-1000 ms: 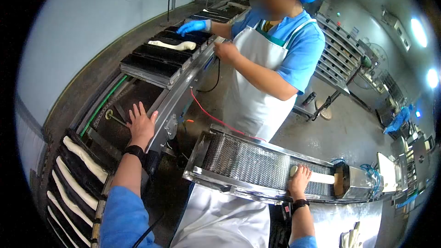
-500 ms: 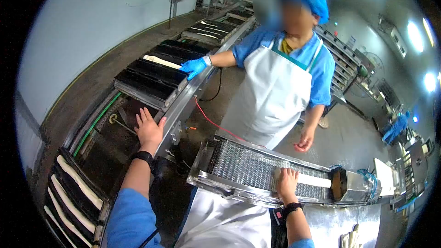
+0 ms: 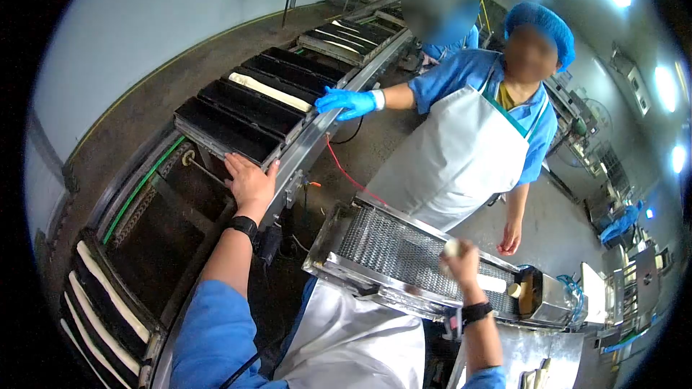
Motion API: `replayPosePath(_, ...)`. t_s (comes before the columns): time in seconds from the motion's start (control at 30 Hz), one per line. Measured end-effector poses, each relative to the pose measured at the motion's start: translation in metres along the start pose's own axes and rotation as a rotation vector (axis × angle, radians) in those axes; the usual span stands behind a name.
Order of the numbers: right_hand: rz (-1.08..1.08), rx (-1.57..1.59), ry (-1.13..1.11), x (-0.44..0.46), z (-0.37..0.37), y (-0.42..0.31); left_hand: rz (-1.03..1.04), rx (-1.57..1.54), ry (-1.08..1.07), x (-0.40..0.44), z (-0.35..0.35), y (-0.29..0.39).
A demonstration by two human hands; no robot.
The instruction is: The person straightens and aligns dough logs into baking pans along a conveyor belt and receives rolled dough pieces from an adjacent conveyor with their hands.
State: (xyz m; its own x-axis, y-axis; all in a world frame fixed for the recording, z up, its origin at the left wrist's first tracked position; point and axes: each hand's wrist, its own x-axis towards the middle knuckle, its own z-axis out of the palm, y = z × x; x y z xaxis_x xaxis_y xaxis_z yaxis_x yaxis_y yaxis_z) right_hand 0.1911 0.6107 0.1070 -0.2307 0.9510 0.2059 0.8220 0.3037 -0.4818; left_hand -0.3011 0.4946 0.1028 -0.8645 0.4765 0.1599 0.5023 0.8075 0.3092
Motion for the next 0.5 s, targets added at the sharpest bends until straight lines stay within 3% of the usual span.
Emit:
replayPosePath(0.1,-0.059,0.48,0.128,0.04,-0.085,-0.109,-0.099,-0.105,-0.02,-0.001,-0.017,-0.001)
replayPosePath(0.2,-0.058,1.023,0.101,0.072,-0.143,-0.186,-0.132,-0.156,-0.04,0.003,-0.022,-0.003)
replayPosePath(0.23,-0.377,0.631,0.202,0.072,-0.156,-0.206,-0.114,-0.146,-0.023,0.006,-0.015,-0.004)
replayPosePath(0.3,-0.533,0.835,0.078,0.088,-0.161,-0.244,-0.088,-0.128,-0.019,0.001,-0.009,-0.005)
replayPosePath(0.33,-0.353,1.443,-0.138,0.101,-0.157,-0.262,-0.082,-0.136,-0.028,-0.001,-0.014,-0.003)
replayPosePath(0.4,-0.43,1.549,-0.377,0.094,-0.137,-0.289,-0.051,-0.14,-0.048,-0.005,-0.019,-0.001)
replayPosePath(0.47,-0.502,1.354,-0.469,0.087,-0.116,-0.279,-0.027,-0.102,-0.08,-0.004,-0.019,0.0)
replayPosePath(0.5,-0.503,1.215,-0.391,0.085,-0.102,-0.264,0.026,-0.096,-0.115,-0.004,-0.022,-0.001)
